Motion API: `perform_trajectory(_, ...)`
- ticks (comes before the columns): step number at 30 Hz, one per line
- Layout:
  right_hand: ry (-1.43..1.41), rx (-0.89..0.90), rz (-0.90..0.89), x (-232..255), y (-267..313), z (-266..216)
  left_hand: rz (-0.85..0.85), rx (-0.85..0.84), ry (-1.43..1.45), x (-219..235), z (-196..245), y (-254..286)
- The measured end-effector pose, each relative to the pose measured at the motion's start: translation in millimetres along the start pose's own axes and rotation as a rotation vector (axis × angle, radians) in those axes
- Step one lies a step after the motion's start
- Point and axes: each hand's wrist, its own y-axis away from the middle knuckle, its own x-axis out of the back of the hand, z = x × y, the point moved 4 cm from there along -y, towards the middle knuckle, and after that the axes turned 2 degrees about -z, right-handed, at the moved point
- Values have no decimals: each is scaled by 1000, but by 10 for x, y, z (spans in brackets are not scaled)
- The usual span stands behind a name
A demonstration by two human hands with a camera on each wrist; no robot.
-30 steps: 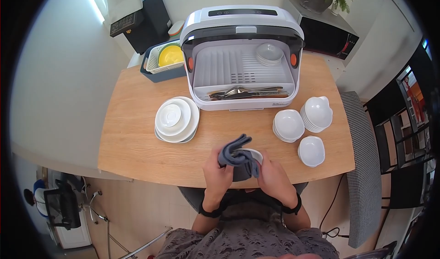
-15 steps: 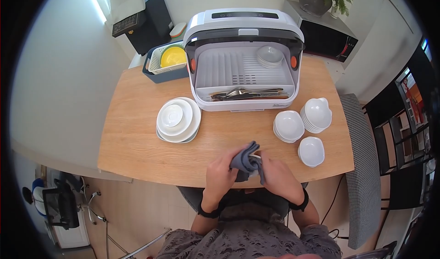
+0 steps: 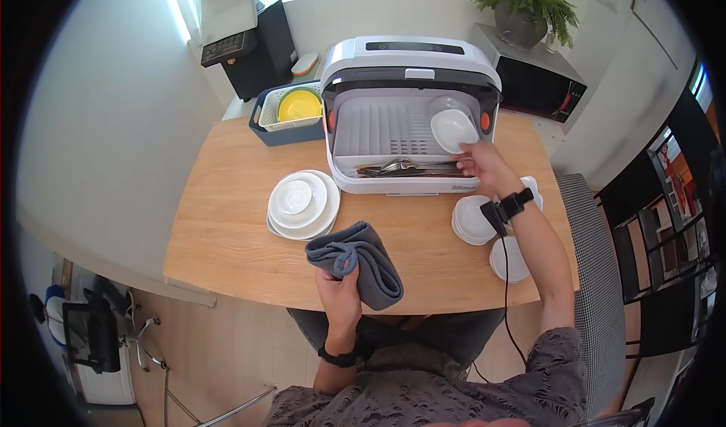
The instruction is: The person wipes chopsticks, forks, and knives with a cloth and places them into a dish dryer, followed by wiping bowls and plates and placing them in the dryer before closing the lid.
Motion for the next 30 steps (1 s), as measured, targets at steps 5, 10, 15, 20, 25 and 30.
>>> perform_trajectory(5,-103,49,-5,-71,-97,-231,-20,21,36,-52,20,62)
perform_trajectory(10,160,97,-161,-118,336,-81,-25,80,65,20,-74,-31)
perform_trajectory(15,696,393,3,164,1284,64,-57,233,201,-103,-186,-90)
perform_trajectory(20,1254,300,722,616,2060,543,-449,627,805,-226,-372,-166)
perform_trajectory(25,1179,-53,712,778,2419,1007,-397,748,974,-383,-326,-137)
perform_trajectory(30,1041,-79,737,811,2426,1266,-420,837,800,-398,-384,-97)
